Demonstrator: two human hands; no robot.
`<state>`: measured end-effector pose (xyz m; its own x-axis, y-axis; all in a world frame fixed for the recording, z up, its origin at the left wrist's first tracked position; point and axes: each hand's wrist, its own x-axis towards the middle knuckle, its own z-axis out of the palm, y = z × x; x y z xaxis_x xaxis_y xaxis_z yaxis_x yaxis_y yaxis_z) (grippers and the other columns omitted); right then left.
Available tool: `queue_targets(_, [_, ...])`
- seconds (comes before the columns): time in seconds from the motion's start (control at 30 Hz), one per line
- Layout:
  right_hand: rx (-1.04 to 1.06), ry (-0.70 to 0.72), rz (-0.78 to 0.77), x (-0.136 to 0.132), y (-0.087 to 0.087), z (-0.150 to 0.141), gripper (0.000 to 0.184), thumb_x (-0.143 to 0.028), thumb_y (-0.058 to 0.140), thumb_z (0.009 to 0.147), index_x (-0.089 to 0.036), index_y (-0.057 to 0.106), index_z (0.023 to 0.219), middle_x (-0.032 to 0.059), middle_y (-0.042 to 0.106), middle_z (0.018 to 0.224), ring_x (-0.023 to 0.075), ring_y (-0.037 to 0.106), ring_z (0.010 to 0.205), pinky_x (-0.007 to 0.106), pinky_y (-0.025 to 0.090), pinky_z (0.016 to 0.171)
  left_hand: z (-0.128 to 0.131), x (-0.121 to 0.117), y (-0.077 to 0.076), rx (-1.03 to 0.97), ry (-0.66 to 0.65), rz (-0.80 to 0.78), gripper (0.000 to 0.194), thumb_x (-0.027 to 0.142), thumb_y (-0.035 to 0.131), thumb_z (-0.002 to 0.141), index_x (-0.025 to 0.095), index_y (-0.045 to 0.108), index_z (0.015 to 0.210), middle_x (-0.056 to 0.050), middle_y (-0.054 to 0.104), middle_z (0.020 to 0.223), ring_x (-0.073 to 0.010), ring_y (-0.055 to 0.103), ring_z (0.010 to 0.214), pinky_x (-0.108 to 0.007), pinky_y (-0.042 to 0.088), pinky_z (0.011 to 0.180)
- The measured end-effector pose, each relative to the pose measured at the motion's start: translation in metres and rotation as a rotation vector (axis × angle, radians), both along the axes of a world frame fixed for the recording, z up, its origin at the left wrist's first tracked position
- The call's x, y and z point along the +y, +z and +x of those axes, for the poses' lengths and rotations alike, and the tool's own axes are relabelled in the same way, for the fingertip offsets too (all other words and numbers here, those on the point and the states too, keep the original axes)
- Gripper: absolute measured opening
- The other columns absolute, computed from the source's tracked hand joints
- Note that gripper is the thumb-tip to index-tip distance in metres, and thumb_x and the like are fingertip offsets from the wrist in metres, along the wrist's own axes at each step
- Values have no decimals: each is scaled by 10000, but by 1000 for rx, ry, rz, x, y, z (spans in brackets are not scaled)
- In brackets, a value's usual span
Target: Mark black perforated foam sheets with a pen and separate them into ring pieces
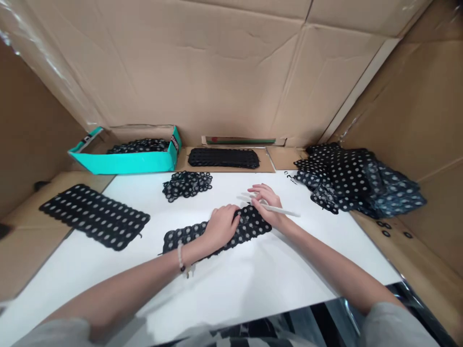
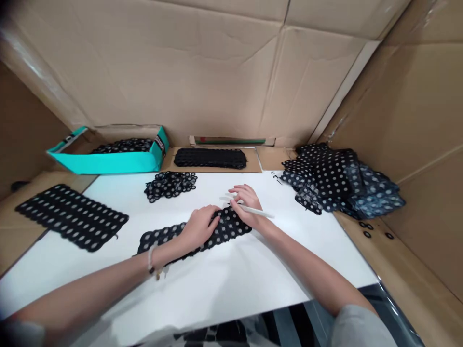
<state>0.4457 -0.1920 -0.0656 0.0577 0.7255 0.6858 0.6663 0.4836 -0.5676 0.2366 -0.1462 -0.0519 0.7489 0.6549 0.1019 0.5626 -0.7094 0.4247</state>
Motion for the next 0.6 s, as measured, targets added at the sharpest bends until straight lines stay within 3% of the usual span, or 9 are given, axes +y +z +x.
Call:
queue_targets(0.17, [-46, 46, 14, -6, 7, -2, 148, -307, 607, 938, -249, 611, 802, 70, 778, 1053, 257, 695, 1043, 537, 455, 1075, -1, 0, 2, -22, -9, -72, 249, 225, 435, 1030, 165, 597, 1209, -111, 712, 1195, -302, 644, 1152, -472, 467, 988])
queue_targets(0.3, [107, -12, -40, -19, 14, -5, 195, -372, 592, 940, -247, 615, 793, 63, 750, 977, 250, 666, 977, 480, 501, 964, 4, 1, 6, 11, -22, -48, 270, 249, 414, 1024, 168, 602, 1200, -116, 711, 1177, -320, 644, 1132, -484, 470, 958])
queue_targets(0.47, [588, -179, -224, -35, 14, -20, 318, -489, 491, 967, -240, 559, 780, 39, 637, 852, 225, 612, 864, 381, 514, 818, 9, 7, 10, 65, -28, -98, 250, 277, 429, 993, 191, 640, 1098, -96, 734, 1090, -300, 676, 1034, -435, 488, 915])
queue_targets(0.6, [635, -183, -476, -41, 14, -27, 368, -581, 408, 986, -268, 553, 858, 20, 530, 708, 217, 551, 691, 366, 477, 668, 9, 8, 10, 38, -12, -105, 281, 312, 423, 991, 199, 651, 1110, -99, 735, 1108, -300, 675, 1050, -428, 470, 926])
